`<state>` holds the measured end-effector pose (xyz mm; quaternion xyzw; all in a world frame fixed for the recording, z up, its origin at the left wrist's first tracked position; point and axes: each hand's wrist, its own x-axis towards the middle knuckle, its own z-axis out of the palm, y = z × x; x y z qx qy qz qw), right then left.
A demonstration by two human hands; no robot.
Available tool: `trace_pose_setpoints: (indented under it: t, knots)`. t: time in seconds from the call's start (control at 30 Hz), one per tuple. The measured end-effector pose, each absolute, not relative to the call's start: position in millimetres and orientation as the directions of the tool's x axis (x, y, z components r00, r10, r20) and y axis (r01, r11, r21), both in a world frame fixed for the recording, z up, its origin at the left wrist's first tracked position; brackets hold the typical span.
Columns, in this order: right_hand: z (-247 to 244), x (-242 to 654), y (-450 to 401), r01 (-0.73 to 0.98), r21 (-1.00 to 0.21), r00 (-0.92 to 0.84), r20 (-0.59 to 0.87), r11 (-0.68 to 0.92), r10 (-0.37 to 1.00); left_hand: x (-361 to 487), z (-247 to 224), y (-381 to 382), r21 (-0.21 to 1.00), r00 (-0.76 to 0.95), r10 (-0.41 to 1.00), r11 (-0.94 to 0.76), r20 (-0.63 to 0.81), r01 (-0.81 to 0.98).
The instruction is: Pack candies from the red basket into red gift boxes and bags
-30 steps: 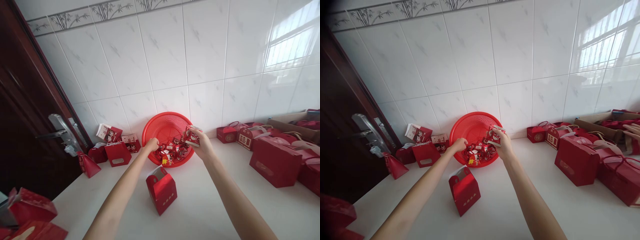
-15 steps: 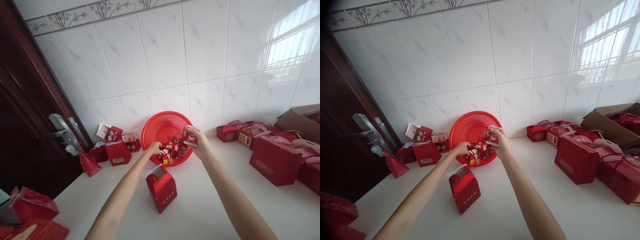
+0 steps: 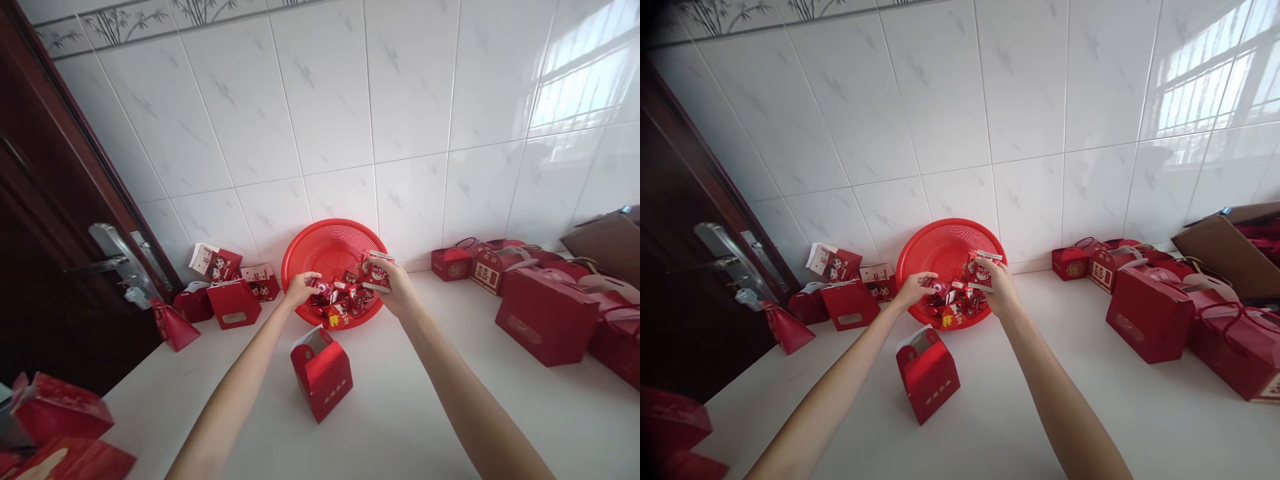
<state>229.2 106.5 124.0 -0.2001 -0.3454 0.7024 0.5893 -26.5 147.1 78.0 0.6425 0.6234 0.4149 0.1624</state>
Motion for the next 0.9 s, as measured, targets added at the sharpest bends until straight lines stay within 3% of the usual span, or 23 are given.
trace_pose_setpoints:
  t: [0.17, 0.47, 0.57, 0.77, 0.9]
  knots:
    - [126, 228, 104, -0.687, -0.722, -0.225, 0.101, -0.084, 0.969, -22, 78, 141, 0.662, -0.129, 0.912, -0.179, 0.389, 0.728]
    - [129, 231, 102, -0.679, -0.726, -0.234, 0.077, -0.107, 0.969, -19, 94, 145, 0.385, -0.145, 0.86, -0.064, 0.489, 0.921]
    - [128, 232, 104, -0.673, -0.734, -0.222, 0.076, -0.096, 0.972, -17, 98, 146, 0.3, -0.081, 0.896, -0.06, 0.437, 0.952]
    - [125, 232, 107, -0.674, -0.734, -0.208, 0.081, -0.083, 0.975, -20, 93, 144, 0.199, 0.027, 0.988, -0.057, 0.151, 0.978]
    - [125, 232, 106, -0.669, -0.739, -0.21, 0.082, -0.082, 0.974, -24, 85, 142, 0.192, 0.023, 0.993, -0.046, 0.12, 0.98]
